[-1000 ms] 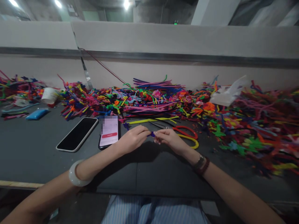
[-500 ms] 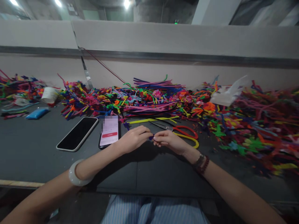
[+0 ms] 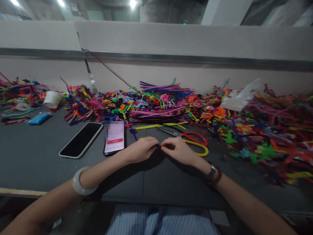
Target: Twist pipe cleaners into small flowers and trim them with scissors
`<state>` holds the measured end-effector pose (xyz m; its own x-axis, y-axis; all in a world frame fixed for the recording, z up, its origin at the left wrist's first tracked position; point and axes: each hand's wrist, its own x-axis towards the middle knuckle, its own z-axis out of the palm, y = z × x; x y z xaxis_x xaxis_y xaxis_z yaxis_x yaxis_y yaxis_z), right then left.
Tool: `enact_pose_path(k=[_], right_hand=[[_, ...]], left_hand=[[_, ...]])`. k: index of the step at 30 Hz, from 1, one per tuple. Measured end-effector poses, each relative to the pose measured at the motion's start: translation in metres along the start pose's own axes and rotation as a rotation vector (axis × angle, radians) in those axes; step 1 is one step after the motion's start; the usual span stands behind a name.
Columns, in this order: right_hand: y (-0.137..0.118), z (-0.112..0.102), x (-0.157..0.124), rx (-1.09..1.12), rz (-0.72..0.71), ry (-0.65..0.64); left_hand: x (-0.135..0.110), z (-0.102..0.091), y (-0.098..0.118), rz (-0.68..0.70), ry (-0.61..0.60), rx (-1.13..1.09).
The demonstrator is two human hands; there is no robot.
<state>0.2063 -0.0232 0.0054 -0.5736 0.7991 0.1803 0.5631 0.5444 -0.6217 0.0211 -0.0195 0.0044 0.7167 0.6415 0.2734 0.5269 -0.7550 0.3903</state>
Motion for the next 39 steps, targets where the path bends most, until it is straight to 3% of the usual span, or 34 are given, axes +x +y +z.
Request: enact_pose_path(k=[4,7,10,12,18,22,25,28,30,32,34,36,39], right_hand=[[0.001,0.000,-0.002,-0.439,-0.375,0.002],[0.005,-0.001,-0.001,-0.454,-0.436,0.029],[0.008,-0.002,0.001,-0.183,-0.225,0.093],[0.008,-0.002,0.003,0.066,-0.039,0.059],[0.010,-0.002,0.007,0.757,0.332,-0.198],[0.014,0.001,0.008,0.896,0.398,-0.226],[0.013,0.002,0.006,0.703,0.318,-0.180],[0.009,0.001,0.002,0.220,0.025,-0.043],[0.007,0.001,0.000,-0.077,-0.205,0.016],[0.006,0.001,-0.001,-0.190,-0.303,0.040],[0.007,0.001,0.001,-0.110,-0.218,0.072],[0.008,0.002,0.003,0.103,-0.023,0.064],[0.009,0.003,0.006,0.529,0.276,-0.069]], left_hand=[[0.003,-0.001,-0.005,-0.169,-0.103,-0.333],[0.004,-0.002,-0.008,-0.243,-0.157,-0.513],[0.002,-0.001,-0.005,-0.177,0.001,-0.302],[0.001,0.000,-0.003,-0.075,0.071,-0.112],[-0.003,-0.003,-0.007,0.184,0.046,0.245],[-0.004,-0.002,-0.009,0.256,0.011,0.331],[-0.004,0.000,-0.006,0.162,0.001,0.190],[-0.001,0.002,-0.004,-0.067,0.010,-0.157],[0.001,0.004,-0.004,-0.209,-0.064,-0.418],[0.003,0.004,-0.005,-0.275,-0.120,-0.555],[0.003,0.004,-0.005,-0.246,-0.045,-0.468],[0.001,0.003,-0.005,-0.139,0.058,-0.252],[-0.002,0.002,-0.006,0.052,0.090,0.040]])
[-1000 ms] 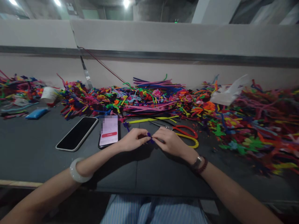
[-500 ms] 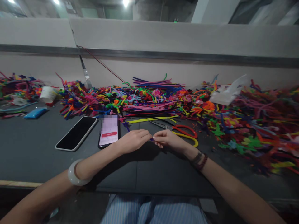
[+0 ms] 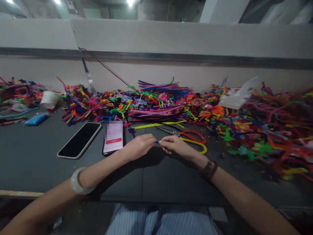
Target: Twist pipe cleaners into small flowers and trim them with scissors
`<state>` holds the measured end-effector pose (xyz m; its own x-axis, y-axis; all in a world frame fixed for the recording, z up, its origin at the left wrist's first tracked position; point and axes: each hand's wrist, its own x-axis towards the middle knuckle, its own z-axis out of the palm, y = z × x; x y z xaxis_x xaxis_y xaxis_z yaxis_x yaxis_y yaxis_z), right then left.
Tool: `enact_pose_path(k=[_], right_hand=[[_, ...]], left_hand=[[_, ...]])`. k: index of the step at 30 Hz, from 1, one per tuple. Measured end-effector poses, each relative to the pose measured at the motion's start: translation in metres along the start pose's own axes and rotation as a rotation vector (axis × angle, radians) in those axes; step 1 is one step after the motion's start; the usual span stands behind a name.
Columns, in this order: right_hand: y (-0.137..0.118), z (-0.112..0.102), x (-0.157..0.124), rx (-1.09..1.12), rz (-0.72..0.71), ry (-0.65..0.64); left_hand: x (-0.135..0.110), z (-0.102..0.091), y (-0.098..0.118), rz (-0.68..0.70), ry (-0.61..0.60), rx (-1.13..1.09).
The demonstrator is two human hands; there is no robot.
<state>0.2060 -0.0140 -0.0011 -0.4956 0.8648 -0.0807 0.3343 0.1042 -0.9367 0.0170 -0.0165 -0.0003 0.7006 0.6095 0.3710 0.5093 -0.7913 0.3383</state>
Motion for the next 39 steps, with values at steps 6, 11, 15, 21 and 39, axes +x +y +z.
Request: enact_pose_path(k=[6,11,15,21,39], right_hand=[[0.000,-0.001,0.001,0.508,0.261,-0.134],[-0.001,0.003,0.000,0.298,0.155,-0.038],[-0.006,0.002,-0.006,-0.322,-0.296,0.087],[-0.007,-0.005,-0.007,-0.407,-0.314,0.037],[-0.001,0.006,-0.003,-0.116,-0.114,0.095]], left_hand=[[-0.004,-0.002,-0.007,0.237,-0.052,0.315],[-0.002,0.001,-0.001,0.092,-0.055,0.156],[0.003,0.003,0.004,-0.276,-0.040,-0.369],[0.006,0.008,-0.001,-0.556,-0.138,-1.007],[0.005,0.011,-0.001,-0.575,0.096,-1.251]])
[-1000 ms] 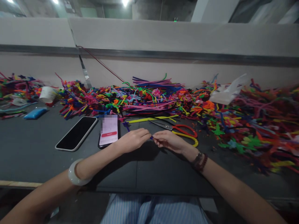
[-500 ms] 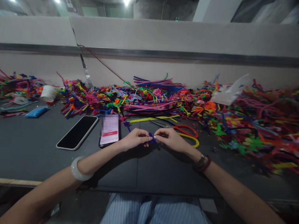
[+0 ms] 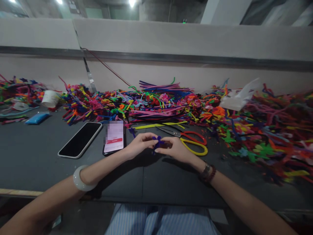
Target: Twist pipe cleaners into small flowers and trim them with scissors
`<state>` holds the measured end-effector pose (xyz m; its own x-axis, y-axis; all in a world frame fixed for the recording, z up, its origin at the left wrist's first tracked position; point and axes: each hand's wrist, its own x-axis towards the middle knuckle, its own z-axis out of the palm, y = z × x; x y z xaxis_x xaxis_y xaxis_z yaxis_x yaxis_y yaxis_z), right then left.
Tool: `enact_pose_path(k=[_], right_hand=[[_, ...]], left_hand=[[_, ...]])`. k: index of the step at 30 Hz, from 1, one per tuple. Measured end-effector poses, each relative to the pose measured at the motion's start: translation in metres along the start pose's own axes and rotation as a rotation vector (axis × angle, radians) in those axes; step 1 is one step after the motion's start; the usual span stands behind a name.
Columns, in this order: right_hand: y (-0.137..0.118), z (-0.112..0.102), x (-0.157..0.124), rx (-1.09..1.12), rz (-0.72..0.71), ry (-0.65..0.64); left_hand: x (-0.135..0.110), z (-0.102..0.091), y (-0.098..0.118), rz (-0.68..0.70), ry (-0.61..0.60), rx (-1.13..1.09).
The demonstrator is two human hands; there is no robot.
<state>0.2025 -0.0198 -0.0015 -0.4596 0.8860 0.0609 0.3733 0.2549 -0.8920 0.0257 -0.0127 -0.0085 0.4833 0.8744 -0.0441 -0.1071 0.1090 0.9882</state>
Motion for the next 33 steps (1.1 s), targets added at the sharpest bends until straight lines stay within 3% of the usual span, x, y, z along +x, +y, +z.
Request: enact_pose_path(k=[5,11,18,22,26,30,33], right_hand=[[0.003,0.016,-0.003,0.049,-0.023,-0.017],[0.001,0.015,-0.003,-0.077,-0.094,0.028],[-0.002,0.025,-0.003,-0.187,-0.136,0.169],[-0.002,0.020,-0.003,-0.200,-0.144,0.189],[0.001,0.009,-0.002,-0.194,-0.134,0.206],[0.000,0.002,-0.001,-0.257,-0.301,0.235],[0.000,0.000,-0.002,-0.270,-0.379,0.219]], left_hand=[[0.000,0.001,0.002,0.035,0.004,0.070],[-0.001,0.002,0.004,0.143,0.042,0.223],[-0.003,0.007,0.007,0.188,0.083,0.218],[-0.001,0.005,0.007,0.185,0.112,0.197],[-0.001,0.002,0.008,0.069,0.112,0.040],[-0.003,0.002,0.008,-0.178,-0.044,-0.244],[-0.004,0.002,0.007,-0.215,-0.091,-0.285]])
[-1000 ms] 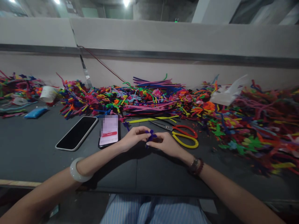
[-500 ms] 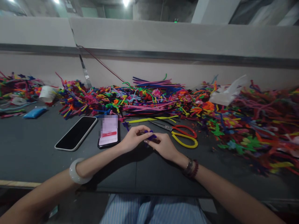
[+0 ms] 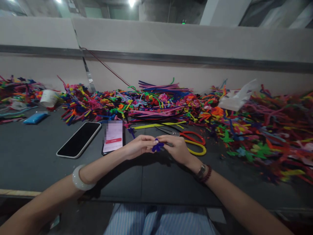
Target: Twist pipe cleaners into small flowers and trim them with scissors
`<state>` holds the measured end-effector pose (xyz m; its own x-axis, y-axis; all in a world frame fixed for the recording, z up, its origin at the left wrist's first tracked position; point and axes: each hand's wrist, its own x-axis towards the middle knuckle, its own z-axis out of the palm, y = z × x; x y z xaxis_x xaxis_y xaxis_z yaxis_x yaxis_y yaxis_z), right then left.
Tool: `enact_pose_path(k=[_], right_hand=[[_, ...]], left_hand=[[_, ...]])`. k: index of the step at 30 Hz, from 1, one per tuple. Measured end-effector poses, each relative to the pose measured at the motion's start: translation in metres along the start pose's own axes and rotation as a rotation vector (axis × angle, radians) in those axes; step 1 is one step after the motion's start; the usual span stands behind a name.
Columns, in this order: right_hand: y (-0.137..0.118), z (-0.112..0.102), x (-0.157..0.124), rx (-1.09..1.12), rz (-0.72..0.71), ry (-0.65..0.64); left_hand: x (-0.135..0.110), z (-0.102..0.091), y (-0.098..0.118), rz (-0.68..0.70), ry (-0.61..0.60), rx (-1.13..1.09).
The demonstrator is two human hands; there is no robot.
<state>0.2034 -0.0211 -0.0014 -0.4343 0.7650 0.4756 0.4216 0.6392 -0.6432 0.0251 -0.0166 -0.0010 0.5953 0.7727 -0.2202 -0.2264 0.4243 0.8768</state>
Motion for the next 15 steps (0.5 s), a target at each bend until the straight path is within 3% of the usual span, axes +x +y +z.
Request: enact_pose_path(k=[5,11,15], right_hand=[[0.0056,0.0015,-0.0002,-0.010,0.029,0.012],[0.0024,0.0008,0.0020,0.191,0.143,0.147],[-0.0013,0.0003,0.0030,0.220,0.182,0.066]], left_hand=[[0.0031,-0.0015,-0.0017,0.120,0.064,0.144],[0.0059,-0.0024,-0.0011,0.279,0.172,0.261],[0.0058,-0.0037,-0.0025,0.259,0.161,0.261]])
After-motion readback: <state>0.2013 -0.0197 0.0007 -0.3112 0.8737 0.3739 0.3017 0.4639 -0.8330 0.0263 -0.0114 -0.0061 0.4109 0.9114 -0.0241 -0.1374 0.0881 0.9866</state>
